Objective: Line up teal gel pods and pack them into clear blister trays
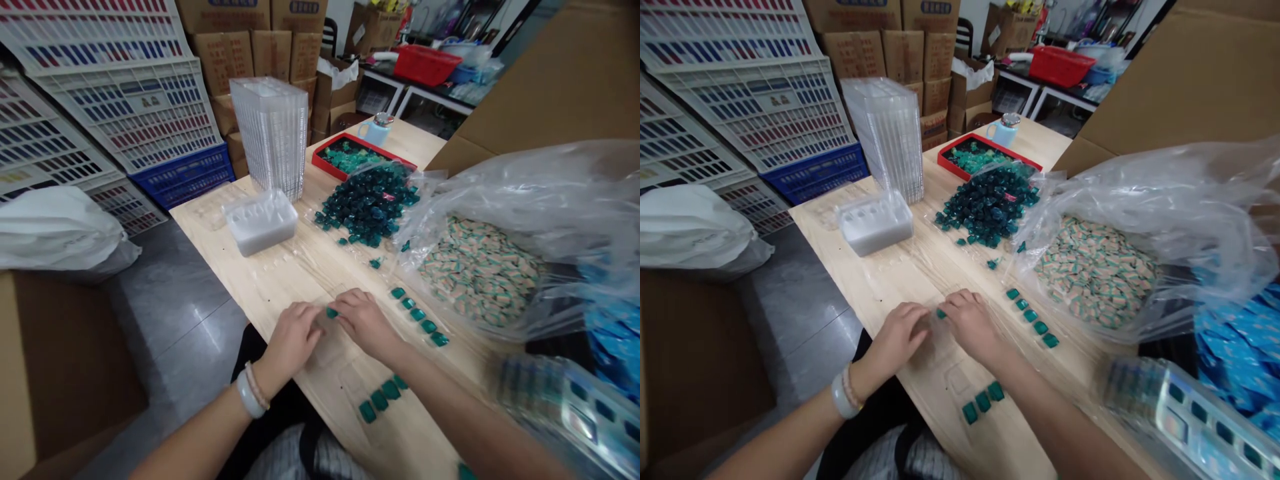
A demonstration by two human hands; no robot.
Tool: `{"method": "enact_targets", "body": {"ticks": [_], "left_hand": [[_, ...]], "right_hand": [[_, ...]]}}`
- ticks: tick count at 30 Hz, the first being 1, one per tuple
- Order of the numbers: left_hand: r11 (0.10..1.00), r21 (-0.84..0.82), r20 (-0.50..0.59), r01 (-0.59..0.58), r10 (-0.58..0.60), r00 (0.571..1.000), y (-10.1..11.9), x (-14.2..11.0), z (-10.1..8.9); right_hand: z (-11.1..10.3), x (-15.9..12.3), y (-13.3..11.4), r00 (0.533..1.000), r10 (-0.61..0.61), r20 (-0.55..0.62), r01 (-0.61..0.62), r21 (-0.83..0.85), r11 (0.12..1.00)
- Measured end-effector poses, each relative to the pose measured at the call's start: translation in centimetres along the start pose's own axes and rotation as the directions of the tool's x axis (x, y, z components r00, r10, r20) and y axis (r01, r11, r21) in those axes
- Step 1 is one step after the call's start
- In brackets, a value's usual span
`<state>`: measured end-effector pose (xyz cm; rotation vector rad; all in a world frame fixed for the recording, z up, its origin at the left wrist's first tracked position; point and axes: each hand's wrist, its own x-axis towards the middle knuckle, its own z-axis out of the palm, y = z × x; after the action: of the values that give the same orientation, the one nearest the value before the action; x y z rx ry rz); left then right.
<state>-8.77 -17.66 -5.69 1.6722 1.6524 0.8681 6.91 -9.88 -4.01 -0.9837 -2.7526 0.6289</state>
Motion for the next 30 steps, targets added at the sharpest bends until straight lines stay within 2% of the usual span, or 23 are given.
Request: {"method": "enact_targets", "body": {"ticks": [2,4,7,11,13,18,23,25,28,30], "left_hand": [[0.987,0.146,0.053,-0.065,0.058,0.997,-0.5,-0.4,0.5],[0.978,0.191,0.073,-0.083,0.071,0.995,-0.9,-0.6,0.9],[0.975,0.202,0.07,-0.087,0.075,0.995,-1.1,-0.7,1.2],[0.974,0.204,0.077,-0.1,0.086,0.993,-1.2,-0.6,1.0],[0.972,0.211,0.085,-0.108,0.091,0.992,-1.3,-0.5,0.9],[0.97,0.214,0.084,-0.115,0.099,0.992,-1.6,-0.5,1.0],[0.969,0.195,0.082,-0.15,0.137,0.987,-1.0,-1.0,0.3],[0.972,0.163,0.021,-0.167,0.165,0.986,-0.2,-0.5,-0.4],[0.978,0.105,-0.053,-0.182,0.188,0.981,1.4,2.7,-1.2],[0.972,0.073,-0.026,-0.224,0.227,0.974,2.3,6.3,-0.9]], "right_hand": [[0.2,0.6,0.5,0.993,-0.07,0.098,0.077,-0.074,0.994],[0.3,0.8,0.9,0.985,-0.114,0.131,0.125,-0.074,0.989],[0.6,0.4,1.2,0.985,-0.14,0.1,0.145,-0.047,0.988],[0.7,0.3,1.4,0.992,-0.109,0.061,0.112,-0.057,0.992],[0.6,0.7,1.6,0.991,-0.11,0.071,0.115,-0.078,0.99],[0.6,1.8,2.3,0.967,-0.201,0.156,0.209,-0.034,0.977],[0.3,1.2,2.9,0.973,-0.208,0.103,0.216,-0.074,0.974],[-0.8,1.2,4.0,0.99,-0.141,-0.033,0.137,-0.097,0.986],[-2.7,1.9,6.9,0.965,0.09,-0.245,-0.134,-0.17,0.976],[-3.6,2.8,9.0,0.949,0.213,-0.233,-0.273,-0.267,0.924]]}}
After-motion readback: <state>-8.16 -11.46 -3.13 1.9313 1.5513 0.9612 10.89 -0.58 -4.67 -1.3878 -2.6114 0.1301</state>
